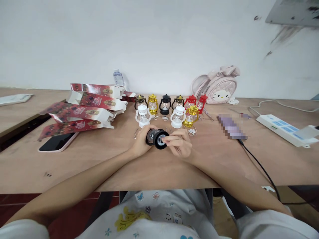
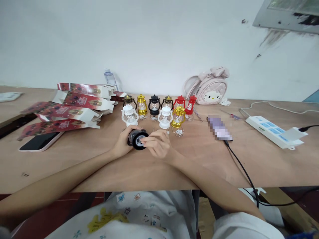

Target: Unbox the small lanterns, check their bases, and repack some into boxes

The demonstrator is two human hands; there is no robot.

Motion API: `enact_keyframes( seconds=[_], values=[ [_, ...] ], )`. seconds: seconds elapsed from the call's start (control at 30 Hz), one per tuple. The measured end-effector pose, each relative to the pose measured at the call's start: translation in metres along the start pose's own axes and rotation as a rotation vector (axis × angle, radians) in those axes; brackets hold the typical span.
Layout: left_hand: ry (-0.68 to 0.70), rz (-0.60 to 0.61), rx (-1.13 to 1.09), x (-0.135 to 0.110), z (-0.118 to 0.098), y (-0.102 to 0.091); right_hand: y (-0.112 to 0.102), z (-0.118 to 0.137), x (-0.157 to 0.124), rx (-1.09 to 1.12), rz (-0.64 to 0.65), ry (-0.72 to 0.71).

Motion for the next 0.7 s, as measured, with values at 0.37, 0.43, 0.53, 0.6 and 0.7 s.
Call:
enact_keyframes(
  seconds=[0.37, 0.43, 0.53, 0.6, 0.7],
  values=[
    [-0.030, 0.022, -0.012, -0.001, 0.005, 0.000, -0.002, 0.000, 0.008, -0.080, -0.038, 0.061],
    [-0.040, -0.010, -0.036, -0.001, 0.008, 0.000, -0.005, 0.001, 0.011, -0.121, -0.086, 0.044],
    [-0.120, -0.149, -0.097, -0.002, 0.018, -0.001, -0.006, -0.008, 0.013, -0.174, -0.087, 0.093],
    [-0.190, -0.222, -0.142, -0.002, 0.026, 0.000, -0.002, -0.019, 0.012, -0.242, 0.006, 0.150],
    [-0.232, -0.241, -0.182, -0.003, 0.034, 0.003, 0.011, -0.038, 0.004, -0.325, 0.246, 0.216]
  ],
)
Point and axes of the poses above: each hand's wrist, its own x-axis towards the middle knuckle, its own y-axis out of the palm, z = x × y, the point moved 4 cm from there along x, towards the middle knuckle, and after that the axes turned 11 degrees about -z, right-handed, at the moved point
